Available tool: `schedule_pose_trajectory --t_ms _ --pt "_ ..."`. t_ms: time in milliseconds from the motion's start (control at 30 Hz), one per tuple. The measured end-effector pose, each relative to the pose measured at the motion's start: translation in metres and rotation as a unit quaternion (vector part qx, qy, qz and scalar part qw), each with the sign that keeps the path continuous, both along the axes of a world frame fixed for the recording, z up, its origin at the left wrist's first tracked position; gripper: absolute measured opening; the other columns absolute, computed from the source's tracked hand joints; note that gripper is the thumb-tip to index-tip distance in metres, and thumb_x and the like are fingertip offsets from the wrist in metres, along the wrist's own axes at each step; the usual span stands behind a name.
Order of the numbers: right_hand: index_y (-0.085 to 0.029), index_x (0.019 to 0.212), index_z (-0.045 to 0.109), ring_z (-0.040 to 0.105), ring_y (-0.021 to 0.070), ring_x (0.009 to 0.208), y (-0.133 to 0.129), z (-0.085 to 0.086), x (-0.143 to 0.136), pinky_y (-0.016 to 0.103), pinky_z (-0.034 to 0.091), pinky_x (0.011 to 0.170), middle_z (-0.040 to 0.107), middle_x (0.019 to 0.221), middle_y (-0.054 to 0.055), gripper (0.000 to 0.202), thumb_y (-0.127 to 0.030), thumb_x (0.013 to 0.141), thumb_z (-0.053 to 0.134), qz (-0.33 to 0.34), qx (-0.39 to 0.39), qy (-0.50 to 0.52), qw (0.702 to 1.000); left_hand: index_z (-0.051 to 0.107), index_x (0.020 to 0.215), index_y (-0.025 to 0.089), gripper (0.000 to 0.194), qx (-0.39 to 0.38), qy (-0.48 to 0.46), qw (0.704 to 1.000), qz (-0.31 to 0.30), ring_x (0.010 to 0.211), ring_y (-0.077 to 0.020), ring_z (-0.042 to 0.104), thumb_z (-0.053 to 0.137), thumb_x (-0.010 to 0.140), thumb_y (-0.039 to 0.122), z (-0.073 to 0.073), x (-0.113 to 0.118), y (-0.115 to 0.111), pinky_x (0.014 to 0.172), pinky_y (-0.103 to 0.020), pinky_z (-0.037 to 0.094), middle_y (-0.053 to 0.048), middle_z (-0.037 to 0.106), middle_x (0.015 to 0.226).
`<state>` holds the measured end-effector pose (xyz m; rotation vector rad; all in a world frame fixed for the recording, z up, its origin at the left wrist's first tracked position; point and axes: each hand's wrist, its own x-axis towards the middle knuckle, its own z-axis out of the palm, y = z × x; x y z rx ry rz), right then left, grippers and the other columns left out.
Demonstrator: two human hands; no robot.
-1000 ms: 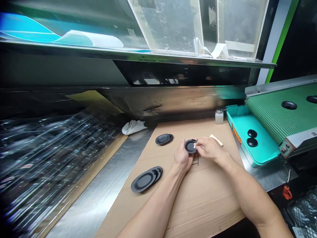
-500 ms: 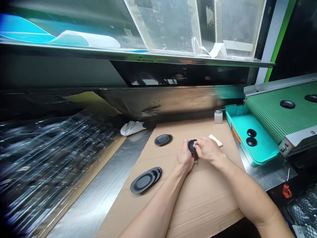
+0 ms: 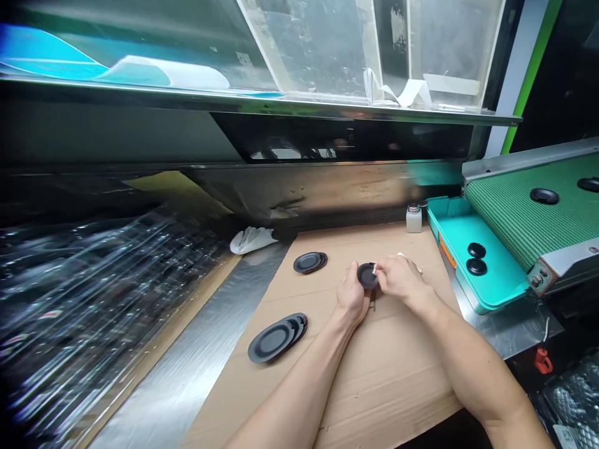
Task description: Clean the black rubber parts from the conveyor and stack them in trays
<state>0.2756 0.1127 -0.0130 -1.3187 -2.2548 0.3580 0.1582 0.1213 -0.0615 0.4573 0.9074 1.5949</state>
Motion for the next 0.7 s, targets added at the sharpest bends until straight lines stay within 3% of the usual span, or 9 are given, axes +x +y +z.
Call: schedule_pose_trajectory --t_ms 133,300,433,567,700 --pt "-0.02 0.094 0.075 0.064 0.0162 0.088 0.0 -0.004 -0.003 0.025 0.045 0.081 0.073 0.094 0.004 0.014 -0.017 0.094 0.061 0.056 0.004 0.019 0.998 0.063 0.065 0.016 0.036 -0.011 -0.012 1.0 0.011 0.053 -0.01 0.057 0.066 0.089 0.042 0.002 0.001 -0.002 0.058 -0.022 0.046 0.002 0.062 0.058" --pt "-0.019 0.094 0.075 0.065 0.0175 0.091 0.0 -0.007 -0.006 0.027 0.045 0.085 0.073 0.095 0.005 0.015 -0.017 0.094 0.06 0.001 0.015 0.051 0.999 0.063 0.069 0.015 0.034 -0.006 -0.023 1.0 0.003 0.057 -0.0102 0.059 0.068 0.089 0.042 0.001 0.001 -0.003 0.059 -0.021 0.047 0.002 0.064 0.062" --pt "-0.019 0.091 0.075 0.066 0.0151 0.089 -0.002 -0.008 -0.011 0.024 0.046 0.082 0.073 0.094 0.003 0.013 -0.012 0.089 0.064 0.097 -0.001 0.108 0.989 0.064 0.072 0.014 0.033 -0.048 -0.057 0.997 0.008 0.06 -0.0126 0.063 0.058 0.096 0.036 0.001 -0.004 0.0 0.063 -0.024 0.05 -0.002 0.066 0.066" --pt "-0.02 0.086 0.078 0.064 0.016 0.084 -0.003 -0.002 -0.004 0.025 0.044 0.077 0.073 0.09 0.003 0.014 -0.012 0.085 0.067 0.093 -0.011 0.047 0.994 0.067 0.08 0.011 0.04 -0.08 -0.097 0.992 0.007 0.069 -0.0141 0.067 0.039 0.103 0.028 0.005 -0.017 0.009 0.068 -0.025 0.053 -0.008 0.071 0.076" --pt "-0.02 0.075 0.076 0.059 0.0137 0.066 -0.006 0.008 0.007 0.024 0.037 0.063 0.068 0.067 -0.001 0.016 -0.02 0.086 0.066 0.075 -0.09 -0.014 0.993 0.067 0.089 0.013 0.034 -0.081 -0.138 0.987 0.035 0.072 -0.0131 0.067 0.038 0.103 0.024 0.007 -0.033 0.016 0.066 -0.022 0.053 -0.006 0.07 0.078"
